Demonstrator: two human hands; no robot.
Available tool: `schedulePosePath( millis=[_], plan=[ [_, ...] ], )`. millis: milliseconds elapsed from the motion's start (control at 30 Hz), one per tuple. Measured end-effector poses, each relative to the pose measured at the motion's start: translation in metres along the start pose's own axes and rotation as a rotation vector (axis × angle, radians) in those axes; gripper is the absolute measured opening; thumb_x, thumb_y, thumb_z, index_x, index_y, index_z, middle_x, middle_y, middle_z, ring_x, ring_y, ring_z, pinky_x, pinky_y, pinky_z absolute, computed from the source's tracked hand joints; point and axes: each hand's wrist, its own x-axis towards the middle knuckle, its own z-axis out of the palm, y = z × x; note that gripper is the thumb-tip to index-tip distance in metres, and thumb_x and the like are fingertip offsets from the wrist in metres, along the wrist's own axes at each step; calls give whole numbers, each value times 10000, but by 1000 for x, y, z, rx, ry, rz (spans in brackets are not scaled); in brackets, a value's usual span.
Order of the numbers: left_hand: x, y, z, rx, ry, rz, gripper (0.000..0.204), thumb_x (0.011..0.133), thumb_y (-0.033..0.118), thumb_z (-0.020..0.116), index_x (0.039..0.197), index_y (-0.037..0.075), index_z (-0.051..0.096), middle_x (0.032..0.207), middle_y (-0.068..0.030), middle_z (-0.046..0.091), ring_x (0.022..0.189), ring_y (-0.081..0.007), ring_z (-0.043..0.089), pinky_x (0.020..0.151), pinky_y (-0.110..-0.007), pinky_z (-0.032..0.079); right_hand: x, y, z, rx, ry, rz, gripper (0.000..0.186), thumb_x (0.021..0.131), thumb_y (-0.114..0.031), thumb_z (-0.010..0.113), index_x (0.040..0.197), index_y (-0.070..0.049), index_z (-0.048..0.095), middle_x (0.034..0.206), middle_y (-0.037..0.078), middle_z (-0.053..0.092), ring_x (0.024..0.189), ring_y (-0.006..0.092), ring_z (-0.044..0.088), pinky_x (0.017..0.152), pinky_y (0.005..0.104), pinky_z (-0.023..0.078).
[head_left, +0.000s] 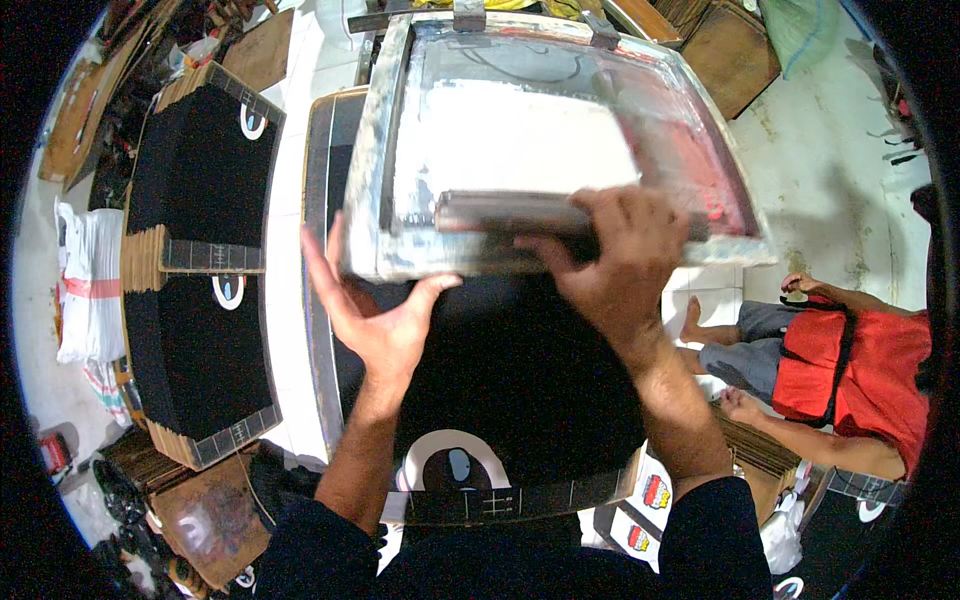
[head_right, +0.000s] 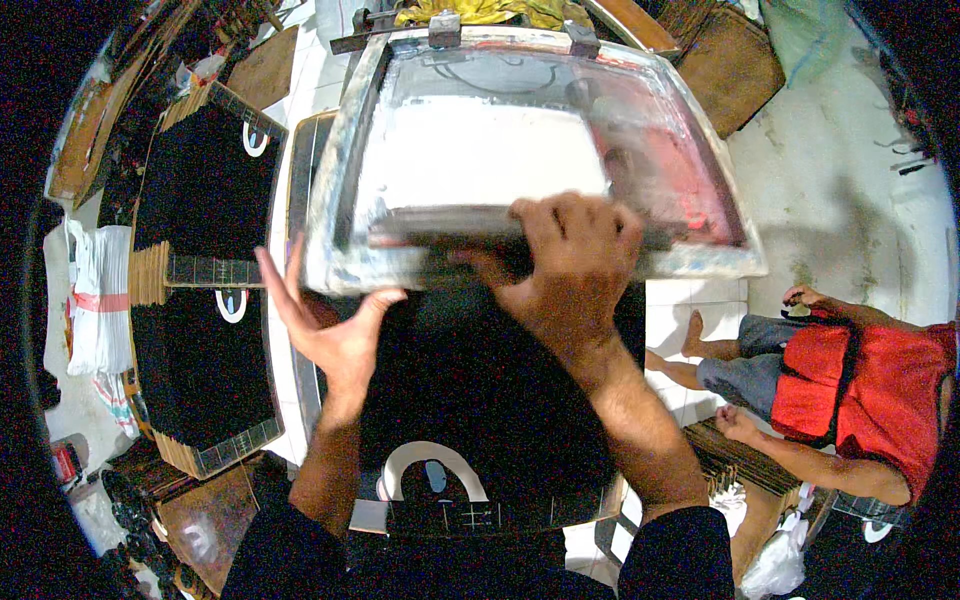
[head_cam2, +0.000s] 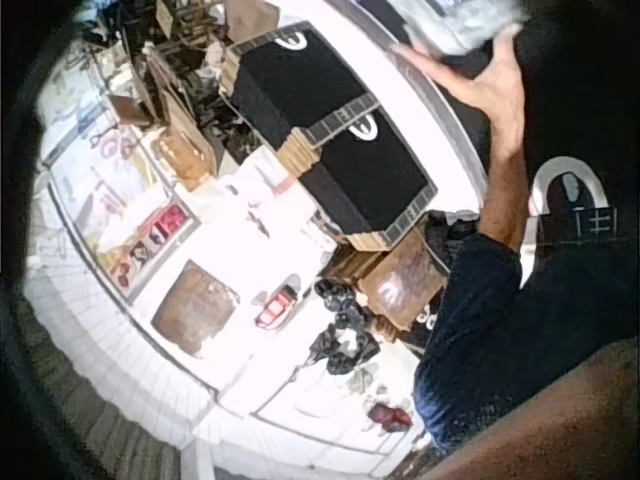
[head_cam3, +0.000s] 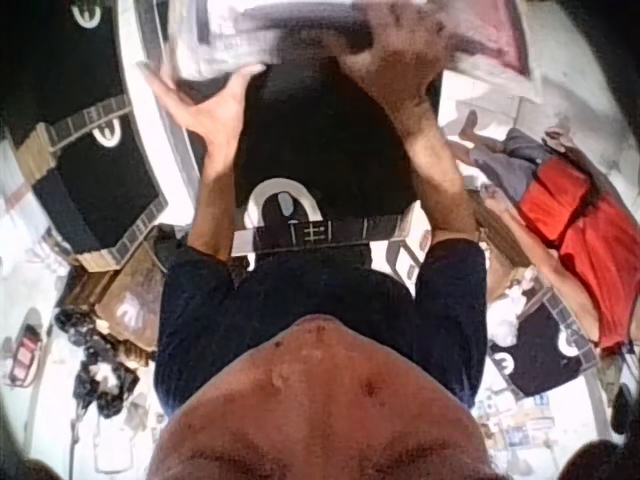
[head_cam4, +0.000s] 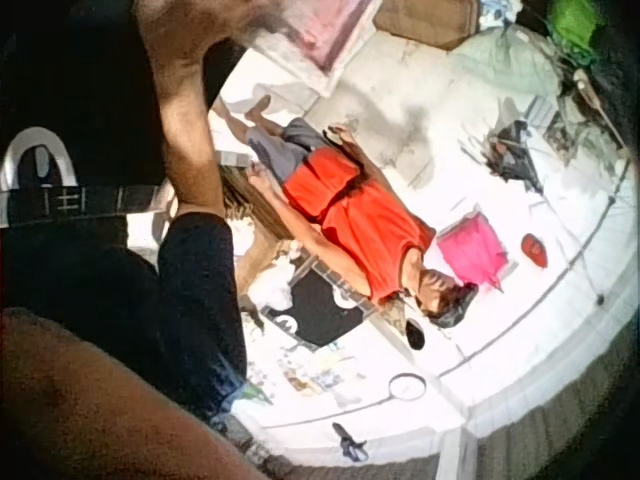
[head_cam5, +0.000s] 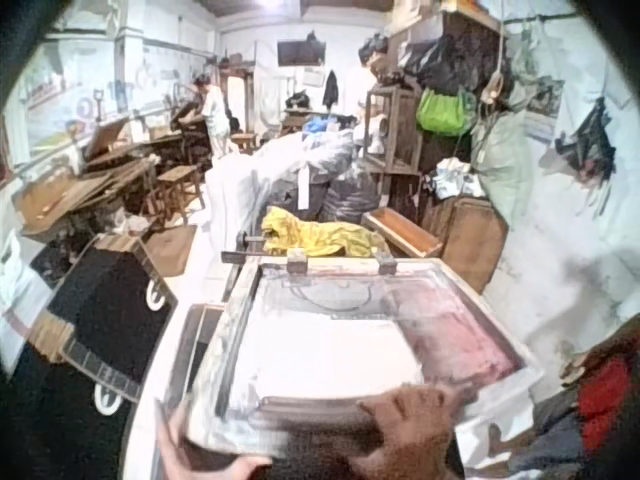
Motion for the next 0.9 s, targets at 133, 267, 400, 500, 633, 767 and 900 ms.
schedulePosePath(
  millis=[133,267,400,500,633,767,900],
  plan=[
    [71,57,7,-3,44,8,1402,627,184,1023,1640,8,69,1425,-281,531,1306,-321,553,1096,-438,467,88,16,-35,-140,235,-154,575,684,-627,874,891,-124,690,863,73,662,814,303,644,767,442,448],
    [117,106,4,0,217,-61,740,856,183,883,1428,-39,470,1280,-149,584,1001,-177,521,900,-336,483,161,24,-72,-153,154,-26,645,794,-740,725,943,-114,769,841,110,735,802,297,692,798,465,509],
    [78,194,-45,-987,-266,-136,387,949,288,761,1157,-23,662,1043,-146,690,965,-203,663,893,-328,532,220,19,-99,36,75,110,676,816,-726,702,867,-58,789,698,159,711,655,299,700,640,417,539],
    [38,254,-56,-1585,-520,140,496,879,469,784,1100,30,716,973,-139,718,885,-250,708,833,-405,576,245,14,-114,-66,133,71,743,804,-766,671,892,-38,788,835,232,741,831,391,738,758,456,572],
    [6,300,-72,-1721,-620,260,489,908,448,737,1128,13,699,1022,-158,706,936,-268,697,877,-416,559,264,12,-122,-96,80,116,772,799,-797,643,955,-57,799,890,237,750,887,393,739,809,476,571],
    [-18,326,-83,-1687,-575,307,485,937,427,691,1157,-5,683,1072,-177,694,987,-285,685,920,-428,541,260,15,-120,-75,31,132,792,794,-813,628,1021,-74,802,935,238,756,932,401,737,839,489,571],
    [-35,344,-95,-1638,-533,354,482,965,405,644,1186,-23,666,1122,-195,682,1037,-303,673,963,-439,523,251,16,-117,-120,43,101,802,796,-823,612,1062,-91,802,987,236,758,970,402,734,883,488,570]
  ],
)
